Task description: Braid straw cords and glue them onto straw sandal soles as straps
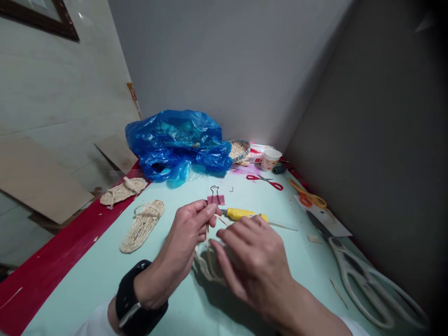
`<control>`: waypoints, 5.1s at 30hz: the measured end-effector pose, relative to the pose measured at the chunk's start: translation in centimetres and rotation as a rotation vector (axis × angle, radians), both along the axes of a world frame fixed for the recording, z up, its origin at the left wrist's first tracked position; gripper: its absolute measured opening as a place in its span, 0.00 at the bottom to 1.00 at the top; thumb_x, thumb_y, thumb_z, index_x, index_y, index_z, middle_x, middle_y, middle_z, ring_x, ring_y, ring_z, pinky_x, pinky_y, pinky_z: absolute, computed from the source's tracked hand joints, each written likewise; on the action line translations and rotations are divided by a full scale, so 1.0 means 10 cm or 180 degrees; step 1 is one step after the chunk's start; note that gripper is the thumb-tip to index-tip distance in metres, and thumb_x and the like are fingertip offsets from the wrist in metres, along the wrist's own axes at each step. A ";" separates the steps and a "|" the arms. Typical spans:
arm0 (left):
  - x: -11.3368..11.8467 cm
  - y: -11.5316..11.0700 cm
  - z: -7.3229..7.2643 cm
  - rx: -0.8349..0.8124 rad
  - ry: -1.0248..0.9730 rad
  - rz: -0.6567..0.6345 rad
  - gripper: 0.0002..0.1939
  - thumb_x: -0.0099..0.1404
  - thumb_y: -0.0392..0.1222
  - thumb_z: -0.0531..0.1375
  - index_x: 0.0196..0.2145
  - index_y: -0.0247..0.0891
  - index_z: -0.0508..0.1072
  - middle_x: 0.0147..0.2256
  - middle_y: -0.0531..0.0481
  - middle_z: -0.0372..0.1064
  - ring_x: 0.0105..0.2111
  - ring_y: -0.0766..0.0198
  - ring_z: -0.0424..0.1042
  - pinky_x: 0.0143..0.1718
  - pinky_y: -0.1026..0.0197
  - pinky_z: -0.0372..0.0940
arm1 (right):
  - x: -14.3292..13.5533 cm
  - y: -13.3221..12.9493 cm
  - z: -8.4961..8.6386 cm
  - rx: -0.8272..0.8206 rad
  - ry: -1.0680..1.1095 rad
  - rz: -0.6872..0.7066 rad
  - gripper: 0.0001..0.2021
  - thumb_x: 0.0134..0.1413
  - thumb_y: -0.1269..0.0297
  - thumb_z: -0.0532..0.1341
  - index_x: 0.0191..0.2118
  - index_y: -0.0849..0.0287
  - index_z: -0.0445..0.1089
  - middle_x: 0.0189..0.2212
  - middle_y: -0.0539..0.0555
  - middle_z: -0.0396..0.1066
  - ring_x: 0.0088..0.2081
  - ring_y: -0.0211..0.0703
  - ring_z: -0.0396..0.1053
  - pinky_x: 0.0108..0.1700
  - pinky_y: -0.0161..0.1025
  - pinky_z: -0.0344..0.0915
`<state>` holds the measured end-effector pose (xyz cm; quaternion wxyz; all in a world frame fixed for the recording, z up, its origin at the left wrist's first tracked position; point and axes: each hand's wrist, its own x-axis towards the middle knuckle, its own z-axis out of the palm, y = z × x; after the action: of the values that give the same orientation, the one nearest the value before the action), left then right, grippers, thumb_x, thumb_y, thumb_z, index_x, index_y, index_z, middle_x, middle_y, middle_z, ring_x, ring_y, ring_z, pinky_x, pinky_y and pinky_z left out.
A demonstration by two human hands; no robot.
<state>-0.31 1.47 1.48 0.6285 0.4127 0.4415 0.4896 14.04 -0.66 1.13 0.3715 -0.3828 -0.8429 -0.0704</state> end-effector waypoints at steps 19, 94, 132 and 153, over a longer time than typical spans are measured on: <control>0.05 -0.11 0.07 0.0365 0.0410 -0.0601 0.05 0.67 0.40 0.57 0.40 0.39 0.65 0.27 0.55 0.70 0.21 0.75 0.56 0.22 0.71 0.50 | 0.09 0.19 0.11 -0.3492 0.3578 0.0652 0.12 0.59 0.53 0.60 0.37 0.57 0.64 0.31 0.48 0.66 0.30 0.35 0.63 0.31 0.33 0.58; 0.01 0.04 0.02 0.0947 0.1581 0.0488 0.18 0.65 0.46 0.57 0.20 0.36 0.67 0.17 0.57 0.60 0.20 0.70 0.55 0.25 0.65 0.51 | 0.10 0.05 0.03 0.0241 -0.0099 -0.0362 0.09 0.62 0.73 0.56 0.31 0.61 0.68 0.21 0.52 0.67 0.25 0.41 0.57 0.28 0.38 0.52; 0.07 -0.06 0.06 0.0077 0.0235 -0.0540 0.09 0.64 0.42 0.57 0.29 0.34 0.70 0.23 0.56 0.61 0.20 0.74 0.58 0.22 0.70 0.50 | 0.08 0.19 0.02 -0.3889 0.3414 0.1189 0.12 0.56 0.57 0.64 0.37 0.61 0.71 0.32 0.51 0.68 0.35 0.37 0.65 0.40 0.35 0.62; 0.07 -0.16 0.05 0.1604 0.2750 -0.0004 0.12 0.70 0.36 0.44 0.46 0.38 0.63 0.37 0.45 0.71 0.35 0.57 0.70 0.37 0.56 0.61 | 0.11 0.21 -0.12 -0.3314 0.3009 -0.0286 0.20 0.42 0.46 0.69 0.26 0.60 0.72 0.18 0.47 0.61 0.18 0.30 0.49 0.19 0.30 0.44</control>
<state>0.43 -0.16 1.99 0.2693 0.7171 0.5292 0.3650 15.10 1.44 -0.09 0.4632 -0.5348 -0.4986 0.5008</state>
